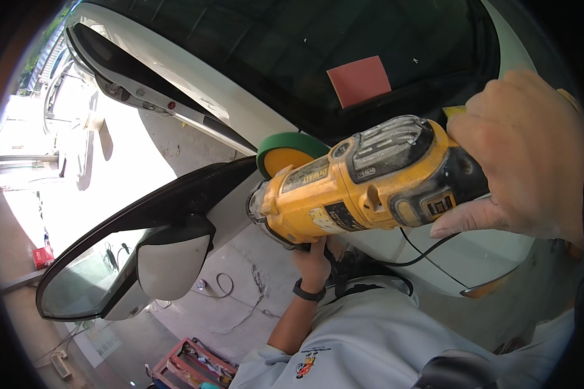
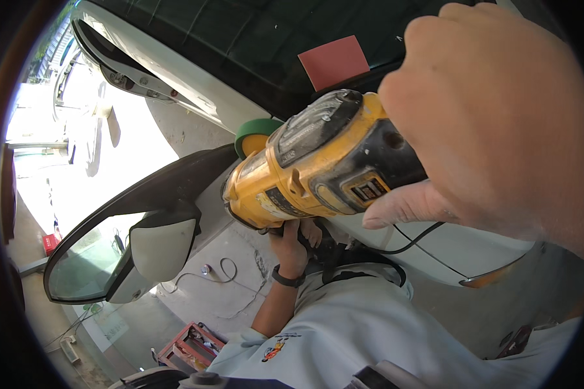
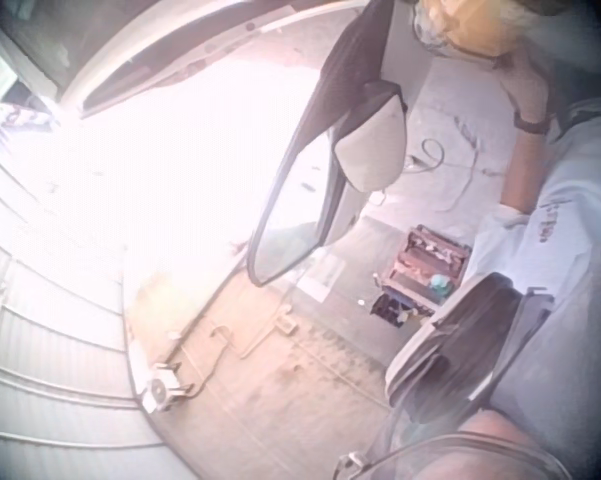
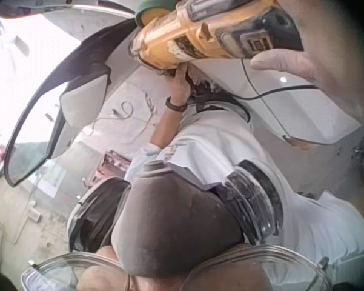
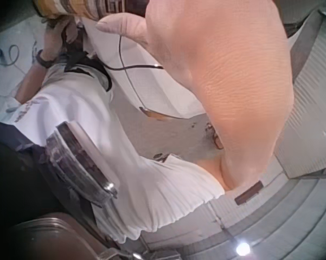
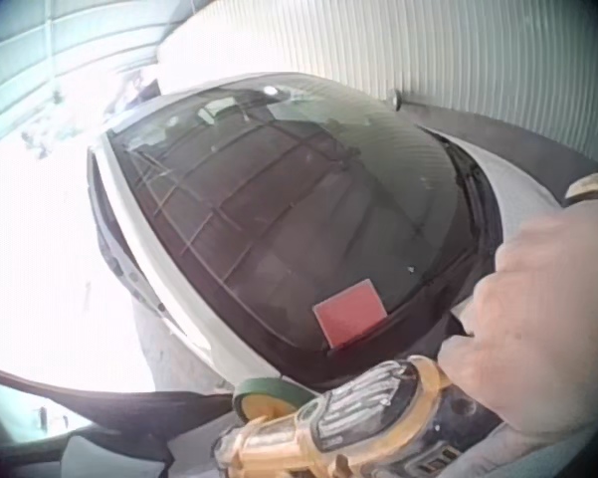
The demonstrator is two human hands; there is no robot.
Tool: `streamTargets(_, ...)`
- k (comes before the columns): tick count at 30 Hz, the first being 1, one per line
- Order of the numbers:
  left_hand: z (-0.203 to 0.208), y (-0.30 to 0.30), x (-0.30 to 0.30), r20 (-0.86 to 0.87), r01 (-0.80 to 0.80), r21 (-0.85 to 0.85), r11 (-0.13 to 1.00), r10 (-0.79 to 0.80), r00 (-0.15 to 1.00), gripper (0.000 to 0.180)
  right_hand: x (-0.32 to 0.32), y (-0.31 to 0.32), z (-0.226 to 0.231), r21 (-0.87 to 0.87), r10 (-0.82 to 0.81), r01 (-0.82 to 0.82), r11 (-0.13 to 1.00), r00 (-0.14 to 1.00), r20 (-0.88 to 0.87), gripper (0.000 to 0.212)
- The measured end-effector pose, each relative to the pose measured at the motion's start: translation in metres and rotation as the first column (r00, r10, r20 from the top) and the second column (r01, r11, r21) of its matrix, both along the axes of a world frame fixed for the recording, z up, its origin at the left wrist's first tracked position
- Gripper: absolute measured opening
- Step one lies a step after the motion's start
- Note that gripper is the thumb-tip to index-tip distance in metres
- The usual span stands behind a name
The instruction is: The person applies a white compound to the front fender of a white car with a yellow sponge, then uses a yellow orbital polisher to buff the area. The person opens the driver's door, polishes the door frame, and closes the door.
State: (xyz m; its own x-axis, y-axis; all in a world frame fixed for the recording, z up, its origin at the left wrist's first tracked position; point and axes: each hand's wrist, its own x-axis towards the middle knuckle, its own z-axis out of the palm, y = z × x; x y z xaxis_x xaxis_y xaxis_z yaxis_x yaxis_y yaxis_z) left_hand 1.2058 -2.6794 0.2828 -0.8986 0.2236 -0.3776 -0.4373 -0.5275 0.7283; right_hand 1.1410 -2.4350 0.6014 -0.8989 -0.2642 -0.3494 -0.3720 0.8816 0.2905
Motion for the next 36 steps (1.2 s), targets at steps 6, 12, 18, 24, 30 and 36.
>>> streamTargets(6, -0.027, 0.012, 0.068, 0.105, 0.071, 0.094, 0.993, -0.080, 0.991, 0.016, 0.030, 0.018, -0.013, 0.049, -0.076, 0.066, 0.997, 0.968, 0.237, 0.093)
streamTargets(12, -0.012, 0.004, 0.026, -0.015, -0.010, -0.239, 0.971, 0.006, 1.000, 0.015, 0.007, 0.040, -0.021, -0.047, 0.006, 0.002, 0.999, 0.988, 0.156, 0.095)
streamTargets(18, 0.081, -0.044, -0.127, -0.184, -0.036, -0.265, 0.964, -0.013, 0.983, 0.024, -0.056, 0.058, -0.035, -0.250, 0.138, -0.164, 0.954, 0.983, -0.121, 0.091)
streamTargets(24, 0.103, -0.041, -0.132, -0.168, -0.002, -0.301, 0.954, -0.050, 0.985, 0.022, -0.070, 0.081, -0.042, -0.408, 0.094, -0.061, 0.911, 0.994, 0.062, 0.085)
streamTargets(30, 0.050, -0.022, -0.020, -0.174, 0.020, -0.621, 0.784, -0.163, 0.971, 0.007, -0.038, 0.121, -0.082, -0.519, 0.045, 0.158, 0.840, 0.933, 0.358, 0.079)
streamTargets(36, 0.113, -0.035, -0.090, -0.190, 0.058, -0.566, 0.823, -0.198, 0.962, 0.012, -0.087, 0.114, -0.103, -0.623, -0.080, 0.189, 0.759, 0.977, 0.200, 0.086)
